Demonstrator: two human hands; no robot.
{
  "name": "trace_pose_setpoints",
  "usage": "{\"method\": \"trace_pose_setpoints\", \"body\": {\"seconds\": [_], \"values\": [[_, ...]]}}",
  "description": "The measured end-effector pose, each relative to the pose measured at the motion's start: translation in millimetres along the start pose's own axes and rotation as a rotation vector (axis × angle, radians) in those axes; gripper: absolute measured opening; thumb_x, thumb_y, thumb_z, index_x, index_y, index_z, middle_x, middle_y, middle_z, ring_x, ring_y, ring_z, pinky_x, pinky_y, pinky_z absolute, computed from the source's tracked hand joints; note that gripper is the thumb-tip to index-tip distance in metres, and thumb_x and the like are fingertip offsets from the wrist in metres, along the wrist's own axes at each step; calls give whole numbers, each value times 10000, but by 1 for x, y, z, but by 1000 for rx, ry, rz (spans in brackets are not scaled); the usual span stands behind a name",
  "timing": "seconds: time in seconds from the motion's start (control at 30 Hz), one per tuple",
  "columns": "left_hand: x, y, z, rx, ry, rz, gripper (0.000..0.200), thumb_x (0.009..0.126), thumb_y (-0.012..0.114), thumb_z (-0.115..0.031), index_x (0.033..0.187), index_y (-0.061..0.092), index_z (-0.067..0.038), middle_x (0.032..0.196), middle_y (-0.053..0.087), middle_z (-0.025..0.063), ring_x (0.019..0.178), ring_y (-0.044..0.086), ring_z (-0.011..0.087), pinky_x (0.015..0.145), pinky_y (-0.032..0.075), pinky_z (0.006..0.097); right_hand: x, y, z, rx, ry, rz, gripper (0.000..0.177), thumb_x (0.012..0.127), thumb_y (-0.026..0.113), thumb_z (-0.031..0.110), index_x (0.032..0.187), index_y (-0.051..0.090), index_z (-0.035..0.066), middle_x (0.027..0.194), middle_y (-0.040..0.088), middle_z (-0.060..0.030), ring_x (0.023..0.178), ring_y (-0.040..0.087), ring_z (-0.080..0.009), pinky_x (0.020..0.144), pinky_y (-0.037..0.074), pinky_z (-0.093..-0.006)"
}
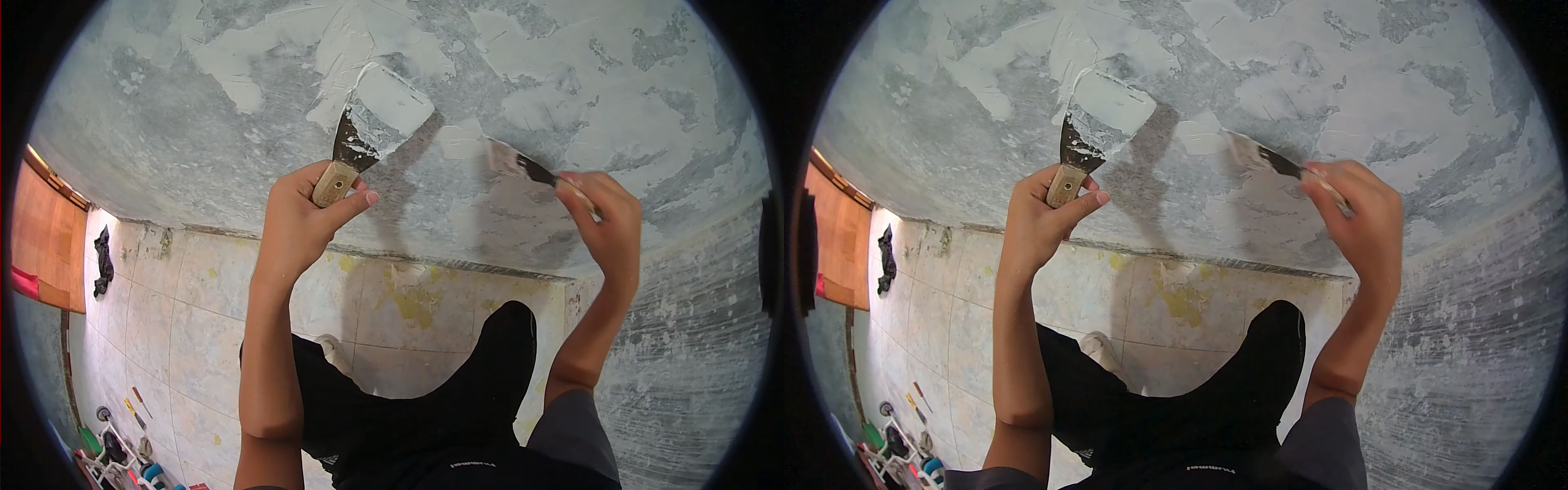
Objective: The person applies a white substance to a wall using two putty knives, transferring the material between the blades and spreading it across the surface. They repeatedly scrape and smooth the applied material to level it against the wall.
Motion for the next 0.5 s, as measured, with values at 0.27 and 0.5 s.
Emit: {"method": "trace_pose_setpoints", "body": {"seconds": [0.27, 0.5], "values": [[0, 8, 0, 2, 27, 8, 186, 859, 848, -180, 872, 703, -65, 599, 532, -72, 496, 423, 19, 454, 296, 223, -1, 40, 5, 32, -17, 72, 144, 868, 798, 85, 1003, 779, 40, 949, 763, -96, 794, 737, -252, 681, 559, -302], [-5, 3, -1, 13, 18, -7, 187, 860, 847, -175, 880, 701, -60, 597, 541, -66, 483, 424, 24, 446, 306, 227, -26, -7, -12, 85, 76, -39, 151, 869, 803, 93, 1009, 781, 39, 969, 765, -99, 784, 740, -219, 669, 562, -312]]}}
Point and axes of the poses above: each hand's wrist, its own x-axis towards the middle knuckle, its own y-axis out of the palm, z = x × y, the point moved 7 cm from there along x, towards the middle knuckle
